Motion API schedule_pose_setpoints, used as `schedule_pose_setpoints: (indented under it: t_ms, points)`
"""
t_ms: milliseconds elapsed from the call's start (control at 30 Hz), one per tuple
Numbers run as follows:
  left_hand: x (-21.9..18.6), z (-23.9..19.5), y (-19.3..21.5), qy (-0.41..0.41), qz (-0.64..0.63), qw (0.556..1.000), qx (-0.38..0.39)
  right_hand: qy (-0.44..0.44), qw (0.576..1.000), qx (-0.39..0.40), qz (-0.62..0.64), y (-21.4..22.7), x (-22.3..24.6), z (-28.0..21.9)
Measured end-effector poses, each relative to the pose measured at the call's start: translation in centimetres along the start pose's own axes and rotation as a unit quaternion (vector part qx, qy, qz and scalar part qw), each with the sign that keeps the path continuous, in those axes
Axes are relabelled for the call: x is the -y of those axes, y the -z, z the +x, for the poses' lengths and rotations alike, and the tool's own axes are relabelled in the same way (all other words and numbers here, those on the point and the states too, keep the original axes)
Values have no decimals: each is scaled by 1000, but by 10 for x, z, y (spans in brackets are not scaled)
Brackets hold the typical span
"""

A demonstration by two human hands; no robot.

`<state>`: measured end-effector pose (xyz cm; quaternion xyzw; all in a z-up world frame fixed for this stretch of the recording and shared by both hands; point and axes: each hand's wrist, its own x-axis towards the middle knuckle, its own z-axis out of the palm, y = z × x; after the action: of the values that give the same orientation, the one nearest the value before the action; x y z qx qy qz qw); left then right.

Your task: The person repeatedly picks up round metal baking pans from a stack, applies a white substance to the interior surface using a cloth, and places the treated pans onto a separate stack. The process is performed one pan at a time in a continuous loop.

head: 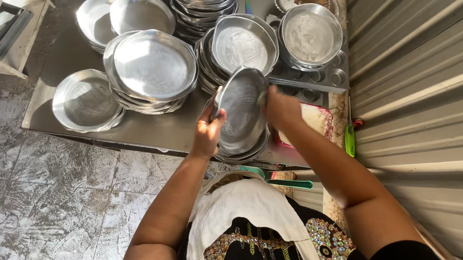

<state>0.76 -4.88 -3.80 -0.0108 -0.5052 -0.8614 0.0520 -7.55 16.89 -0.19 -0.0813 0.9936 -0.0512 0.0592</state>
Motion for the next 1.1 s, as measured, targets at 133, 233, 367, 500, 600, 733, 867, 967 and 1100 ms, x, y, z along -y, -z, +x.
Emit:
schedule_pose_setpoints:
  t_ms: [133, 233, 367, 500, 600, 733, 867, 967, 1100]
  points:
    - [-11, -2, -27, 2, 86, 995, 54, 54, 974, -202, 84, -1, 26, 8]
    - [-18, -3, -24, 25, 12, 998, 62, 220, 927, -263, 153, -23, 52, -31]
    - [-17, -17, -18, 76, 122, 990, -10, 61, 976, -188, 88, -12, 27, 10]
    - [-21, 0, 5, -39, 50, 998, -16, -30, 998, 12, 57, 6, 25, 0]
    - [-18, 5, 21, -57, 43, 996, -52, 20, 978, 169, 119, 0, 61, -43]
    - [-32, 3, 33, -79, 191, 970, -129, 149, 936, 163, 276, -2, 96, -56]
    - [-78, 23, 84, -100, -51, 951, -288, 176, 940, 68, 285, 20, 93, -51]
    - [-118, 3, 151, -184, -53, 891, -411, 30, 916, 176, 358, 31, 46, -54]
    - [-120, -7, 261, -237, -29, 795, -557, 36, 911, 75, 404, 4, -45, -72]
